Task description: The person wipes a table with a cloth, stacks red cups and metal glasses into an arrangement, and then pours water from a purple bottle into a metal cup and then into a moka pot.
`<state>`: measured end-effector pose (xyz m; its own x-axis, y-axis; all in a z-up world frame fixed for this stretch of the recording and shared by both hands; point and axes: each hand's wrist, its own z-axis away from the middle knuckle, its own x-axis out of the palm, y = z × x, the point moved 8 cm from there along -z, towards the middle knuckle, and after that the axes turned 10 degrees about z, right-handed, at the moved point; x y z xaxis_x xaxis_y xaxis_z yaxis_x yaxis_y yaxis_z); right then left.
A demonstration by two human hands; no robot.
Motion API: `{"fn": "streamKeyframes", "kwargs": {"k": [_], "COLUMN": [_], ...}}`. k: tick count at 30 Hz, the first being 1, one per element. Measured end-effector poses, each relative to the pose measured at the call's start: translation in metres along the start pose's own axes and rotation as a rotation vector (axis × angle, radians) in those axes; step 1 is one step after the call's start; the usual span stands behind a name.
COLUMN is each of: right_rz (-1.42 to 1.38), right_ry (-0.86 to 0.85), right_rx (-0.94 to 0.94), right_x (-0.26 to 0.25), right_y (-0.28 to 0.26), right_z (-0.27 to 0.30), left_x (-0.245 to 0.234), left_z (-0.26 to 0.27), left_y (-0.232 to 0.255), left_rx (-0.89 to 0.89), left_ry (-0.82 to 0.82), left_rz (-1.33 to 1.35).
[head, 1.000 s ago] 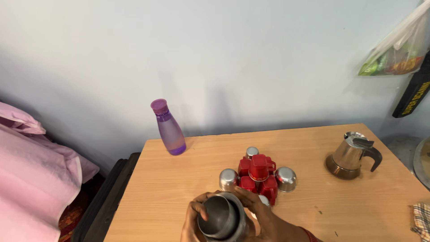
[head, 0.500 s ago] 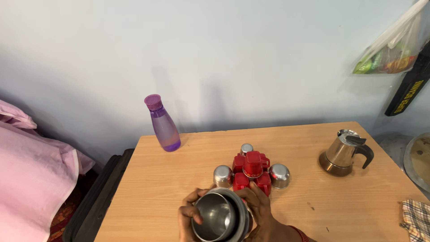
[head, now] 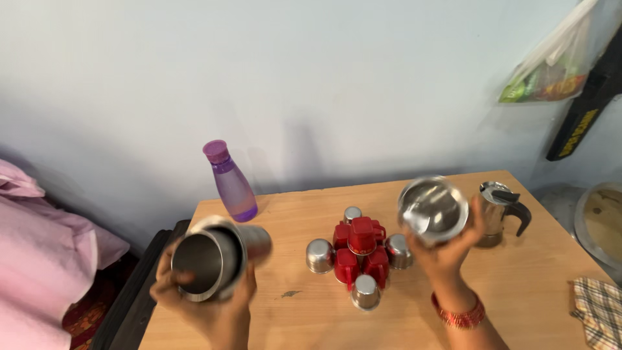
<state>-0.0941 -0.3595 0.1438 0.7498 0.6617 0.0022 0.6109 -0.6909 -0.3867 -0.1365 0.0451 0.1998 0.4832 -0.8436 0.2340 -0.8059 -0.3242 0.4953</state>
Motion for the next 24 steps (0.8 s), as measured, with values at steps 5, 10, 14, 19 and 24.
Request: {"fn": "streamKeyframes", "kwargs": {"k": [5,10,14,19,24], "right_rz": [0.007,0.113,0.028,0.403,-0.065], "right_ry": [-0.102,-0.122,-0.145,-0.150,-0.087], "right_rx": [0.215,0.186,0.168,-0.042,0.725], "right_x": [0.003,0.007,0.014,0.009,0.009], "right_y": [0.061,0.070,0.070,0.056,0.129], "right_z": [-0.012,-0.006,-0.005,-0.008,0.023], "left_x": [0.033,0.048,0.048,0.047,0.050], "left_z": [0.001,0.033,0.045,0.049,0.050], "left_y": [-0.072,-0.128,-0.140,-0.137,-0.136], "left_rx": [0.087,0.025,-0.025,-0.073,-0.101], "left_ry": [0.027,-0.029,-0.095,-0.111,-0.120], "left_rz": [-0.081,-0.100,-0.079,-0.100,-0.067]}}
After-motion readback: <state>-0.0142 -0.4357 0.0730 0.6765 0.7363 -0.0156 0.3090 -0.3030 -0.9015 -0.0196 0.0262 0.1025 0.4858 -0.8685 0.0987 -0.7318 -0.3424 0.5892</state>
